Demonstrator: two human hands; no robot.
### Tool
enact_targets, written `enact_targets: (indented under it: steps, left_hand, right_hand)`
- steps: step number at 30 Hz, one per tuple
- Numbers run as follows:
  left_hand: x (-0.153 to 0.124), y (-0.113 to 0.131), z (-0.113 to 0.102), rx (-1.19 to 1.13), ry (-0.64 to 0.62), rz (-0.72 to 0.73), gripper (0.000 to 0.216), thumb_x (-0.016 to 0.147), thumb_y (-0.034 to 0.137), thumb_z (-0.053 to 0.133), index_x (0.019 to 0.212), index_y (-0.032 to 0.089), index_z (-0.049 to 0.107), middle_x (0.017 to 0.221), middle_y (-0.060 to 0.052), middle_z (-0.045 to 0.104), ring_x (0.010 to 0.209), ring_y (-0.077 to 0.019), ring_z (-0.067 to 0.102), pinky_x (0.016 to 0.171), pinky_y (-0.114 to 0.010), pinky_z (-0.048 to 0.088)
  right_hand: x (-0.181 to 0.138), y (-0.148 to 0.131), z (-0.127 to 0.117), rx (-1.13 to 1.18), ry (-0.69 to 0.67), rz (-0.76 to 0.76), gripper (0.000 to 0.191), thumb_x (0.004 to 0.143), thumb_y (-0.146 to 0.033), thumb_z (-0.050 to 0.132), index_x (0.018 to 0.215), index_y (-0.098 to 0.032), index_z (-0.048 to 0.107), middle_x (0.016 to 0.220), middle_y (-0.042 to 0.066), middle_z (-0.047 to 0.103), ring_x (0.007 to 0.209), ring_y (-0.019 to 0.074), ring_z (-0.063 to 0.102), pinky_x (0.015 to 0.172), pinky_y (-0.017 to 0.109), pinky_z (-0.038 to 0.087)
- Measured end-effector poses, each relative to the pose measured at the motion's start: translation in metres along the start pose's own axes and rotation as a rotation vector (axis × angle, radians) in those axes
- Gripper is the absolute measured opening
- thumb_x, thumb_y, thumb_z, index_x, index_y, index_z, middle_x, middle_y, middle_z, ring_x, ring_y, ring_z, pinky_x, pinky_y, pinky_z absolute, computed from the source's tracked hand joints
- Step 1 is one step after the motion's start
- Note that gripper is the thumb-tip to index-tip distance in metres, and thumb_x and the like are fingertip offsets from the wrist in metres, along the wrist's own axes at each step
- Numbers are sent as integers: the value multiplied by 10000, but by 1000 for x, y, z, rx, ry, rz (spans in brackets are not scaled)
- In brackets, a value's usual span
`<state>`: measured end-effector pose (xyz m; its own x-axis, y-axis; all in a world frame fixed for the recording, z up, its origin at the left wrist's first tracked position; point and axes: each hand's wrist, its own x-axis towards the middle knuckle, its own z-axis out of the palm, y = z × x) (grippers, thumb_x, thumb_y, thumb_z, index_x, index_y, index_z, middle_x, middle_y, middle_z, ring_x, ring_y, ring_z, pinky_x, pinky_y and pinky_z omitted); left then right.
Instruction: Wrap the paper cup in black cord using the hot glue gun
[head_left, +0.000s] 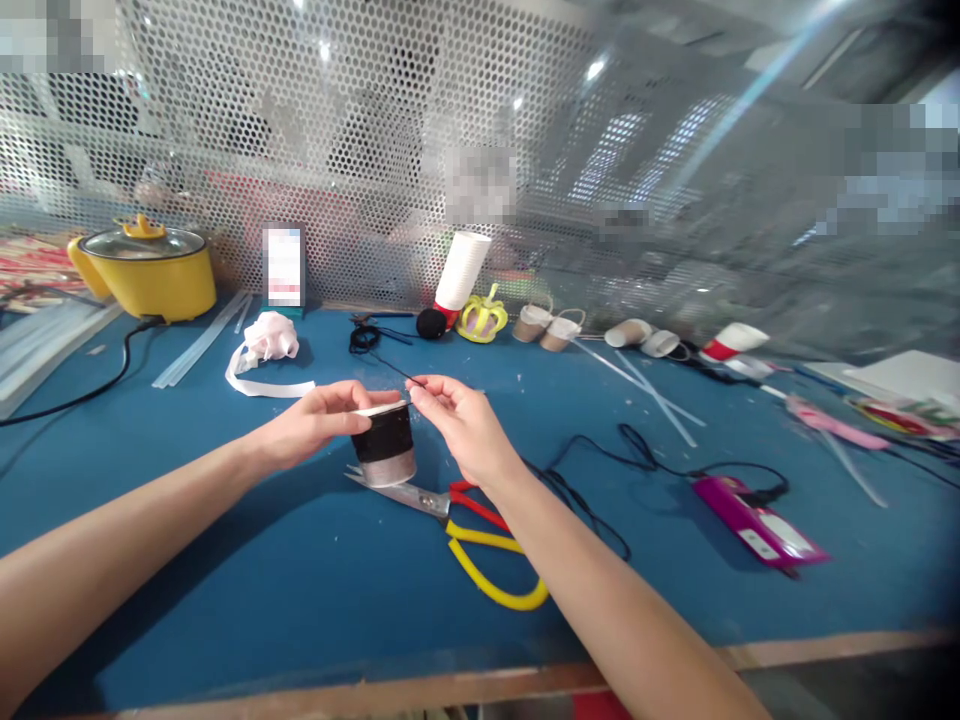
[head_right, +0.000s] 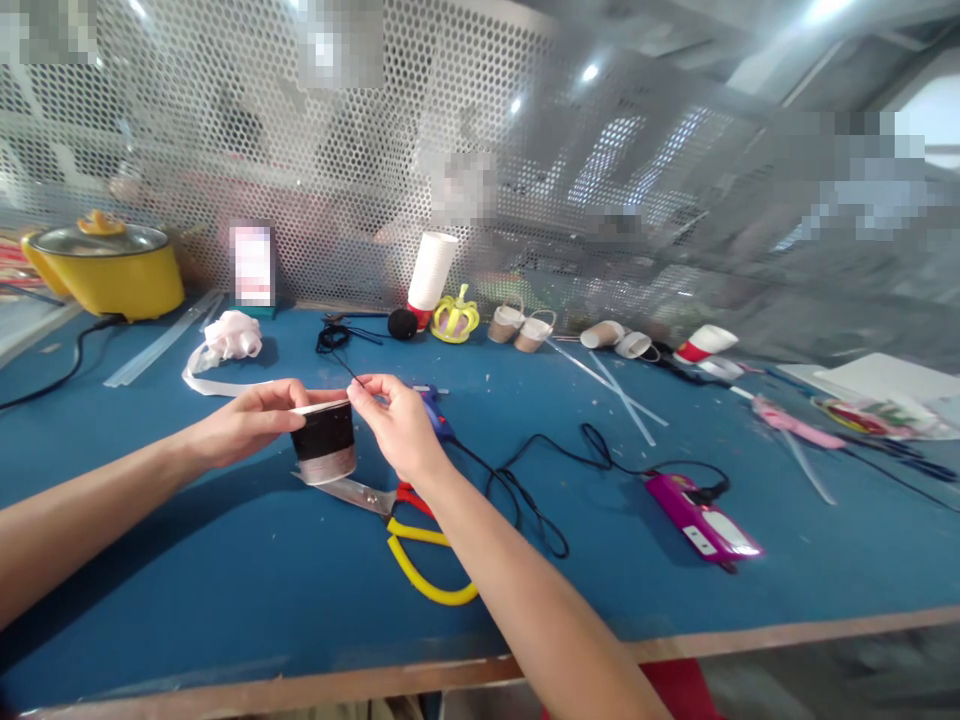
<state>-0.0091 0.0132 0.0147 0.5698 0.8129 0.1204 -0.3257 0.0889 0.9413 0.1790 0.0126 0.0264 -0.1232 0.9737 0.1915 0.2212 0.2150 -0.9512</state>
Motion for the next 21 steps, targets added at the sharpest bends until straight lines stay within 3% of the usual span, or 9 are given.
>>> enact_targets:
  steps: [10, 21]
  left_hand:
    - [-1, 1, 1, 12, -41, -1, 67, 718, 181, 614, 686, 147, 566, 1183, -100, 594, 1195, -267, 447, 989, -425, 295]
    - [-1, 3, 3, -44, -149, 20, 54, 727, 177, 618, 709, 139, 585, 1235, -112, 551, 1180, -270, 463, 986, -439, 293]
  right_hand:
    - [-11, -5, -3, -44, 14, -47, 214, 733, -392, 566, 732, -179, 551, 991, 62, 621, 869, 156, 581, 795, 305, 449]
    - [-11, 2, -2, 51, 4, 21, 231, 724, -408, 577, 767, -181, 564, 793, 29, 617, 773, 147, 572, 781, 319, 443]
